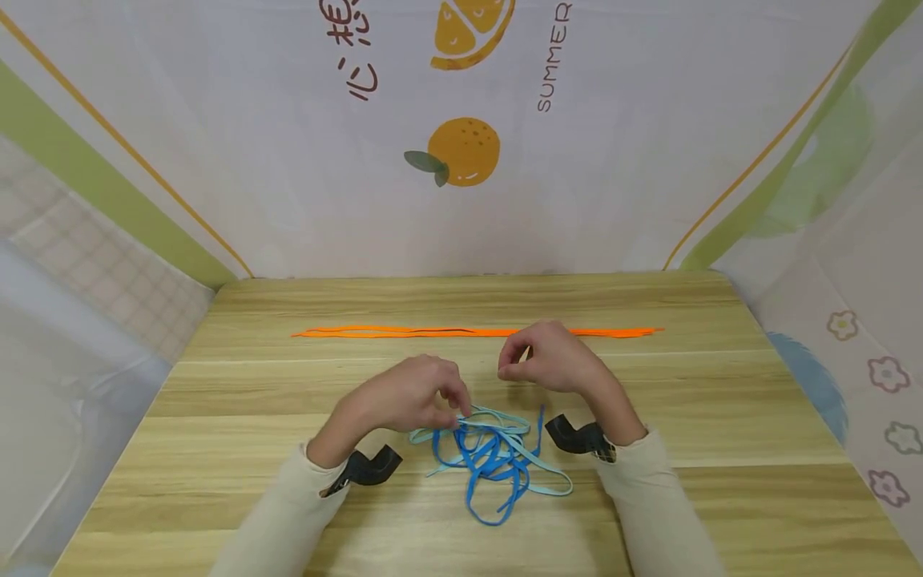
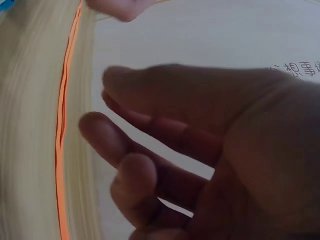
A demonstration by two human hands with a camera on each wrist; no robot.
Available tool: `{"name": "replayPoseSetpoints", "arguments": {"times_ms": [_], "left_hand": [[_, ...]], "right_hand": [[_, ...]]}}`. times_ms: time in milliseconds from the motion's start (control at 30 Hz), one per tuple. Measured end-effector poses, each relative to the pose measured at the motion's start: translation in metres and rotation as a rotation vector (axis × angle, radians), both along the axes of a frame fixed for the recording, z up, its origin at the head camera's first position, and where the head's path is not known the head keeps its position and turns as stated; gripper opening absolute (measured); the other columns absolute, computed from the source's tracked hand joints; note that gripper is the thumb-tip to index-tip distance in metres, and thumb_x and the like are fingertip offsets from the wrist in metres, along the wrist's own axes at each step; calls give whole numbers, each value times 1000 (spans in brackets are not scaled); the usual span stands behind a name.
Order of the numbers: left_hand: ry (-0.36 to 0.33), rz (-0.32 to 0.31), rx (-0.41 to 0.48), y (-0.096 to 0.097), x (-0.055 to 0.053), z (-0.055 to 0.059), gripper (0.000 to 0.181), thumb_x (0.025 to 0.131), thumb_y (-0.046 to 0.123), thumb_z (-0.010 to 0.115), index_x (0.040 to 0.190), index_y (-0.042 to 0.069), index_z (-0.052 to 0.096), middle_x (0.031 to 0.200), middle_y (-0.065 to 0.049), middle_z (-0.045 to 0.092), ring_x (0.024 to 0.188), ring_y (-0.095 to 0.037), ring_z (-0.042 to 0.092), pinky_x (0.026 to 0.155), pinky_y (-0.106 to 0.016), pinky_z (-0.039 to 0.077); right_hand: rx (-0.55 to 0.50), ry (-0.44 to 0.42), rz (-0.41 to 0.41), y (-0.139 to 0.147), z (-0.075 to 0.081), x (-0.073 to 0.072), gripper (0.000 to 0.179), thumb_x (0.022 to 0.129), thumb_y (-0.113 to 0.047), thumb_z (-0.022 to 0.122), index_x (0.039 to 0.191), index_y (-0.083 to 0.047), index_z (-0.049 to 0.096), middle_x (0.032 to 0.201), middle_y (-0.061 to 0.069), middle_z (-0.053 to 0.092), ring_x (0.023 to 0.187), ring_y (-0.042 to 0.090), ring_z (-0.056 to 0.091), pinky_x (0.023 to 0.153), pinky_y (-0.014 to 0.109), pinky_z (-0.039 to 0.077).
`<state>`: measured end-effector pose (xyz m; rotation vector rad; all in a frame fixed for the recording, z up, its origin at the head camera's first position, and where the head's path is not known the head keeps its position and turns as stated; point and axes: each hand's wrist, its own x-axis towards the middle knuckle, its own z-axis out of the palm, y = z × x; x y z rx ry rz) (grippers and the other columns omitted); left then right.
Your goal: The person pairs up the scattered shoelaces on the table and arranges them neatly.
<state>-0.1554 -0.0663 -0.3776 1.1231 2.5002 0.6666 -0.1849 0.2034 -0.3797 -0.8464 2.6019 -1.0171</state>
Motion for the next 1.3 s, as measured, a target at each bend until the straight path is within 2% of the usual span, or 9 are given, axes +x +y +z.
{"name": "replayPoseSetpoints", "arguments": {"times_ms": [100,267,500,667,800,967,1167,1300], "left_hand": [[-36,-24,-48,8,0,-10,9,95,11,89,103,16,88,96,6,73,88,-7,63,81,-25,54],[-29,12,-111,16,-1,-21,8,92,14,92,99,17,88,88,12,70,81,-3,61,76,-22,53],[30,59,-177,18,-2,-29,8,93,16,90,89,18,84,77,14,64,75,-6,57,72,-23,50],[48,51,-142,16,-3,-31,21,94,7,81,78,19,77,71,13,60,69,-7,54,66,-23,47],[49,19,-48,13,-5,-27,23,95,6,78,77,20,76,71,12,59,67,-7,53,65,-23,46],[53,-23,30,7,-3,-13,17,95,7,79,82,19,78,78,11,61,74,-7,55,71,-23,49],[14,-49,95,0,1,4,9,98,11,80,90,17,80,91,9,69,89,-10,64,83,-26,54],[-29,-53,149,-6,4,14,8,99,13,79,92,18,79,94,11,70,96,-10,66,89,-28,55]], "right_hand": [[30,-15,94,-4,-4,-1,12,98,-10,81,90,-19,82,86,-14,74,78,15,67,72,33,56],[51,-54,204,-9,-9,-2,9,96,-7,79,92,-15,81,88,-16,72,78,13,65,72,32,56],[63,-75,235,-18,-15,-2,7,93,-6,83,92,-12,81,88,-15,72,78,11,65,73,30,56],[76,-103,262,-23,-17,-1,8,91,-4,84,95,-12,83,89,-15,74,76,10,66,70,28,57],[65,-140,298,-23,-17,1,10,90,-6,86,99,-11,84,90,-14,76,73,7,66,66,28,57],[41,-154,348,-23,-13,4,10,91,-11,89,100,-12,85,92,-13,77,72,6,66,65,28,57],[-10,-100,392,-18,-1,9,3,94,-11,86,96,-13,86,86,-17,73,71,3,63,64,27,56],[-74,-39,414,-11,11,14,8,99,-11,82,95,-17,86,84,-17,69,71,5,60,63,28,53]]}}
